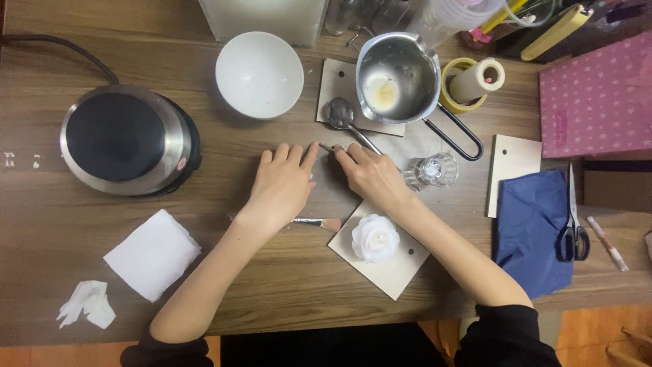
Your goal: The person arranges a blue cloth on the table, then uses a small brush to apply a white substance to a white decorative flower mounted on a card. They scrape residue from the table with a metal tool and transfer it into a small glass, then use a spoon and brush to apply more substance to the flower.
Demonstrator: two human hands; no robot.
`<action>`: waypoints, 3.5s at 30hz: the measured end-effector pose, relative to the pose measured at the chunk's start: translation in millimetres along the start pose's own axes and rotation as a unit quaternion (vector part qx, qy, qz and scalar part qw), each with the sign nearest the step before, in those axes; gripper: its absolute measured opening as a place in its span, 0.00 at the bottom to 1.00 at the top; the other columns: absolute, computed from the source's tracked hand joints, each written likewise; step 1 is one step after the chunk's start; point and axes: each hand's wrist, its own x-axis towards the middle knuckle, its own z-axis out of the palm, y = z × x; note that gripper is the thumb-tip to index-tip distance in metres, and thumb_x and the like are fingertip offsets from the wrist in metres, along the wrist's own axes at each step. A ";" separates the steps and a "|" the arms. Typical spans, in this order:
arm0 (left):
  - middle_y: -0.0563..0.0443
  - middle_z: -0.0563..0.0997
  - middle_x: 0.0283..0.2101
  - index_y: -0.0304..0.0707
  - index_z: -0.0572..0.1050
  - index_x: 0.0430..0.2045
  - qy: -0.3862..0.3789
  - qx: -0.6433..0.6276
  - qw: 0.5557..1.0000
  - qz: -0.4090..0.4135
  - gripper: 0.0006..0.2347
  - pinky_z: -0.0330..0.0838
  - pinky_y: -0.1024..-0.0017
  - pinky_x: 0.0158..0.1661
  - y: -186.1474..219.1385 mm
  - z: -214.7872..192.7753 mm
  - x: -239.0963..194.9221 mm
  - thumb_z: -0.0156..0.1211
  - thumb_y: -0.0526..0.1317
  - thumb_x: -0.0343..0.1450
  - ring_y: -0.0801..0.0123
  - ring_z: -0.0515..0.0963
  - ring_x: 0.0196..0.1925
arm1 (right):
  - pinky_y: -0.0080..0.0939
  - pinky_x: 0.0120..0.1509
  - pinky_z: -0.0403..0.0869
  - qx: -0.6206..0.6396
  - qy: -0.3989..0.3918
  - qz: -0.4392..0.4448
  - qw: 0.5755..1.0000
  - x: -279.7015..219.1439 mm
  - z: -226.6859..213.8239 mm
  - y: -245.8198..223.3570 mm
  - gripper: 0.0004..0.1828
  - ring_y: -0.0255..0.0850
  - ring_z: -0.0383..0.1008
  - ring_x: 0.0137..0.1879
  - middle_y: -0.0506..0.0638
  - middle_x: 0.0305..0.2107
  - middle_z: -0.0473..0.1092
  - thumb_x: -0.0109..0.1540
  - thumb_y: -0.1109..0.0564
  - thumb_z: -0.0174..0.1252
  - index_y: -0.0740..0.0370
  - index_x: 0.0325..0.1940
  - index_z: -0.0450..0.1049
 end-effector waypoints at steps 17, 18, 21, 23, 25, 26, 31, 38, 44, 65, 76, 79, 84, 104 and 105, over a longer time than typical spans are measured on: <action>0.36 0.74 0.40 0.33 0.64 0.56 -0.004 0.004 1.000 -0.011 0.22 0.58 0.62 0.38 -3.6 2.3 1.1 0.53 0.41 0.68 0.55 0.68 0.41 | 0.29 0.26 0.68 0.026 0.036 -0.006 0.999 -0.3 4.7 13.7 0.10 0.37 0.69 0.25 0.44 0.22 0.62 0.57 0.63 0.50 0.54 0.40 0.71; 0.36 0.74 0.40 0.33 0.64 0.56 -0.004 0.005 1.000 -0.010 0.22 0.58 0.62 0.38 -2.9 1.5 0.9 0.53 0.41 0.68 0.55 0.68 0.41 | 0.29 0.26 0.68 0.026 0.036 -0.005 0.999 0.9 1.3 12.3 0.10 0.37 0.69 0.25 0.44 0.22 0.62 0.57 0.63 0.50 0.54 0.40 0.71; 0.36 0.74 0.40 0.33 0.65 0.56 -0.003 0.007 1.000 -0.012 0.22 0.58 0.63 0.38 -1.9 -0.6 0.7 0.54 0.41 0.67 0.55 0.68 0.41 | 0.28 0.25 0.68 0.009 0.038 -0.013 0.999 3.7 -7.4 9.6 0.08 0.36 0.69 0.26 0.44 0.22 0.62 0.57 0.63 0.50 0.54 0.37 0.71; 0.35 0.74 0.39 0.33 0.65 0.56 -0.005 0.001 1.000 -0.008 0.22 0.58 0.63 0.37 -2.5 -1.0 0.4 0.54 0.41 0.67 0.54 0.69 0.40 | 0.29 0.25 0.68 0.016 0.030 -0.018 0.999 4.4 -10.9 9.0 0.08 0.37 0.69 0.25 0.45 0.22 0.63 0.57 0.63 0.51 0.56 0.37 0.71; 0.35 0.74 0.39 0.33 0.65 0.56 0.000 0.006 1.000 -0.006 0.22 0.58 0.63 0.37 -3.0 1.6 0.8 0.54 0.41 0.67 0.54 0.68 0.40 | 0.29 0.25 0.68 0.013 0.033 -0.022 0.999 3.1 -9.6 9.8 0.07 0.37 0.69 0.25 0.45 0.22 0.62 0.57 0.63 0.51 0.55 0.37 0.71; 0.35 0.74 0.39 0.33 0.65 0.56 0.004 0.011 1.000 -0.005 0.22 0.58 0.62 0.37 -3.2 3.0 0.8 0.54 0.41 0.67 0.54 0.68 0.41 | 0.29 0.24 0.68 0.010 0.035 -0.027 0.999 2.3 -9.0 9.9 0.07 0.37 0.69 0.26 0.44 0.22 0.62 0.57 0.63 0.50 0.55 0.36 0.70; 0.35 0.74 0.39 0.33 0.65 0.56 0.008 0.011 1.000 -0.004 0.22 0.58 0.63 0.37 -4.4 3.8 0.8 0.55 0.41 0.67 0.54 0.68 0.41 | 0.30 0.24 0.68 0.015 0.028 -0.029 0.999 1.9 -6.2 10.8 0.07 0.38 0.69 0.26 0.45 0.23 0.62 0.56 0.64 0.51 0.56 0.37 0.70; 0.34 0.74 0.41 0.33 0.66 0.55 0.007 0.005 1.000 -0.004 0.21 0.58 0.62 0.38 -4.5 3.2 0.9 0.55 0.41 0.67 0.53 0.68 0.42 | 0.31 0.24 0.69 0.021 0.012 -0.040 0.999 1.9 -7.4 12.0 0.11 0.39 0.70 0.27 0.46 0.24 0.63 0.54 0.64 0.52 0.57 0.41 0.71; 0.34 0.74 0.40 0.33 0.66 0.55 0.003 0.002 1.000 -0.005 0.21 0.58 0.62 0.37 -3.7 1.6 1.3 0.54 0.40 0.67 0.53 0.69 0.41 | 0.32 0.26 0.71 0.015 0.005 -0.045 0.999 0.7 -3.7 13.6 0.14 0.40 0.72 0.28 0.47 0.25 0.64 0.53 0.64 0.54 0.58 0.43 0.70; 0.35 0.73 0.41 0.32 0.63 0.57 -0.026 0.002 1.000 0.001 0.22 0.59 0.61 0.40 -5.8 -5.1 -0.6 0.51 0.42 0.69 0.53 0.68 0.43 | 0.33 0.26 0.71 0.046 0.005 -0.031 0.998 3.2 -9.1 9.4 0.10 0.39 0.71 0.25 0.46 0.23 0.64 0.54 0.63 0.54 0.57 0.40 0.71; 0.35 0.74 0.42 0.30 0.62 0.58 -0.030 -0.007 0.999 -0.011 0.24 0.59 0.60 0.41 -11.9 -4.8 -1.7 0.52 0.44 0.68 0.53 0.68 0.44 | 0.31 0.23 0.66 0.078 0.031 0.003 0.996 9.7 -8.9 6.7 0.04 0.38 0.68 0.22 0.44 0.19 0.62 0.56 0.63 0.52 0.54 0.30 0.68; 0.35 0.73 0.42 0.31 0.62 0.58 -0.033 -0.003 0.999 -0.012 0.24 0.59 0.60 0.41 -12.0 -5.4 -1.4 0.52 0.44 0.68 0.53 0.68 0.45 | 0.32 0.24 0.67 0.101 0.023 -0.022 0.994 9.8 -10.3 -1.3 0.05 0.39 0.69 0.23 0.45 0.20 0.62 0.55 0.64 0.51 0.55 0.30 0.67; 0.40 0.75 0.35 0.32 0.67 0.54 0.013 -0.021 1.000 0.013 0.20 0.59 0.62 0.39 -17.6 -11.6 -1.1 0.53 0.41 0.68 0.56 0.70 0.38 | 0.33 0.23 0.67 0.159 0.022 -0.021 0.987 10.8 -33.1 0.7 0.07 0.39 0.68 0.22 0.44 0.19 0.61 0.51 0.66 0.51 0.55 0.27 0.65; 0.54 0.77 0.24 0.43 0.80 0.23 0.271 -0.426 0.863 0.012 0.01 0.70 0.71 0.38 15.4 -10.7 -32.8 0.64 0.34 0.63 0.69 0.76 0.30 | 0.26 0.22 0.64 0.143 0.169 -0.047 0.974 -24.7 -93.3 -17.7 0.12 0.34 0.65 0.19 0.41 0.17 0.62 0.59 0.64 0.52 0.52 0.22 0.65; 0.54 0.77 0.24 0.43 0.80 0.23 0.269 -0.424 0.865 0.015 0.01 0.70 0.71 0.38 14.8 -7.5 -32.3 0.64 0.34 0.63 0.69 0.76 0.30 | 0.26 0.22 0.64 0.142 0.171 -0.044 0.974 -25.2 -94.9 -16.2 0.12 0.34 0.65 0.19 0.41 0.17 0.62 0.59 0.64 0.52 0.52 0.22 0.65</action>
